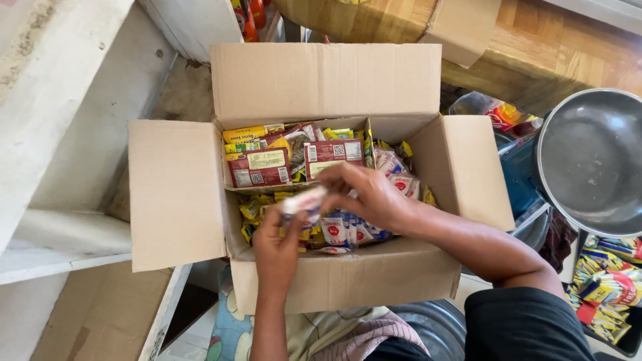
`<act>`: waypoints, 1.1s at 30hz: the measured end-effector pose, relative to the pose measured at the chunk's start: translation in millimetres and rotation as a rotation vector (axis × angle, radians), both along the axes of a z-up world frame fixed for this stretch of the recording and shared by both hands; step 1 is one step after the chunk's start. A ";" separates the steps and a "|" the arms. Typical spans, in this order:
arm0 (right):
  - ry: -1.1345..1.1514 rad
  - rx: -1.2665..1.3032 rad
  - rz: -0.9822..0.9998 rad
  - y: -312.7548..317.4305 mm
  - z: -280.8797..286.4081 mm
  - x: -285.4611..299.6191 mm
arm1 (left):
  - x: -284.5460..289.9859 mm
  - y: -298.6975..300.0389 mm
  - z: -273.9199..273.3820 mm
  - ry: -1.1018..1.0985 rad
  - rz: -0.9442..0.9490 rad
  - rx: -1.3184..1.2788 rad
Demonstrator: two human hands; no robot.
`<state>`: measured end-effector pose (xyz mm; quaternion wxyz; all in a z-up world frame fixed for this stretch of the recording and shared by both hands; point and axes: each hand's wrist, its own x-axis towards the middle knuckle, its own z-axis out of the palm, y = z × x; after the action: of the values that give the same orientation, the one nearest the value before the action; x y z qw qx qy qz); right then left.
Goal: The person is taking small packets of seasoning or condiments from a cardboard box and placing them neatly on a grocery store shelf.
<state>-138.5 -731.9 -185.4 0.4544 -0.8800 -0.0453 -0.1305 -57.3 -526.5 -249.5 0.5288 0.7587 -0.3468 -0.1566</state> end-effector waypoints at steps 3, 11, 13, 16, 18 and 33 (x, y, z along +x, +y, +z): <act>0.131 0.002 -0.077 -5.6 -49.3 6.1 | 1.6 -1.8 -0.3 0.550 0.193 -0.369; 0.475 -0.900 0.113 10.4 -157.1 -12.6 | 3.9 -2.9 2.4 0.440 0.280 -0.343; 0.420 -0.877 0.108 9.4 -163.1 -12.5 | 4.4 -4.3 7.7 0.475 0.269 -0.365; 0.371 -0.816 0.122 10.0 -154.1 -8.9 | 4.4 -4.1 10.5 0.476 0.264 -0.376; 0.373 -0.778 0.141 7.3 -132.1 -3.2 | 4.5 -3.6 7.9 0.437 0.272 -0.365; 0.389 0.459 0.192 -37.7 -20.4 -2.5 | 6.4 -4.0 -2.1 0.286 0.398 -0.334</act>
<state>-141.0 -769.6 -205.8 0.6517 -0.7545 -0.0099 0.0770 -50.9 -530.5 -251.6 0.7103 0.6843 -0.1343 -0.0960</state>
